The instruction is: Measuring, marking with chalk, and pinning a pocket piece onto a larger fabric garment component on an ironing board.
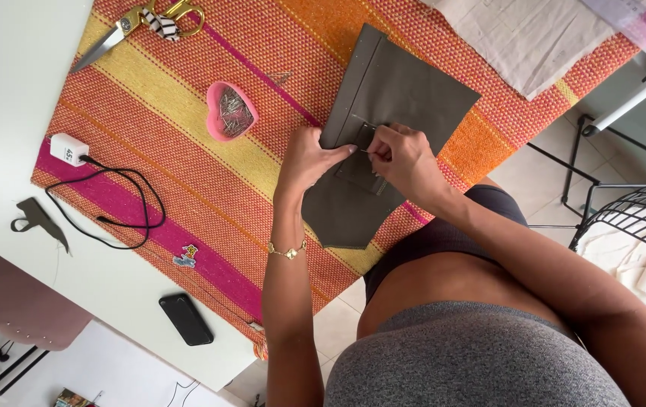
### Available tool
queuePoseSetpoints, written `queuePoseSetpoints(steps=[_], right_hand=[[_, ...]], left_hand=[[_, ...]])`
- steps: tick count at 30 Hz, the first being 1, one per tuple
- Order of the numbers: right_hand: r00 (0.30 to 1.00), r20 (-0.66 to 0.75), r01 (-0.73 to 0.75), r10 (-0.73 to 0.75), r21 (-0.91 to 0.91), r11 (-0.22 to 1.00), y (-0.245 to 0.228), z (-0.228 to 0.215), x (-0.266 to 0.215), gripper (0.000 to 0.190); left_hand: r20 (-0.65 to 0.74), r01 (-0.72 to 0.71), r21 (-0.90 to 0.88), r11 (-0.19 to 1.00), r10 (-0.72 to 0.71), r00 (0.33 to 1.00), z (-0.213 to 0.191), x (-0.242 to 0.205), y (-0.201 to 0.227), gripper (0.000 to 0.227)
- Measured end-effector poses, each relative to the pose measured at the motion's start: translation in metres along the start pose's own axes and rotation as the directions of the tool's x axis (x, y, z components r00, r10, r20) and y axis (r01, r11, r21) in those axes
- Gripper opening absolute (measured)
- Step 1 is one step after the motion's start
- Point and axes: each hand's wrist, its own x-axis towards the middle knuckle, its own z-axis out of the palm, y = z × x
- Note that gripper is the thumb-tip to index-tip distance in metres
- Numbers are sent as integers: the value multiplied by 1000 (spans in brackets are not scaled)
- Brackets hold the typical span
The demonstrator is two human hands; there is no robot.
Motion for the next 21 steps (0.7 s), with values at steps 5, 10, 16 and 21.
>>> queuePoseSetpoints(steps=[5,10,16,21], right_hand=[[997,16,-80,80,24,996,-5,1,1,12],[995,15,-103,102,50,993,-19,-1,-1,11],[997,53,-66,55,248,967,-41,-22,-7,10],[996,49,69,-69,15,998,-29,-25,-4,12]], left_hand=[[-12,40,-53,998,-41,999,1,-6,10,65],[-25,40,-28,999,-41,999,2,-4,6,65],[-13,108,-94,990,-110,994,6,-3,-10,41],[22,133,-21,991,-133,991,5,-6,-13,33]])
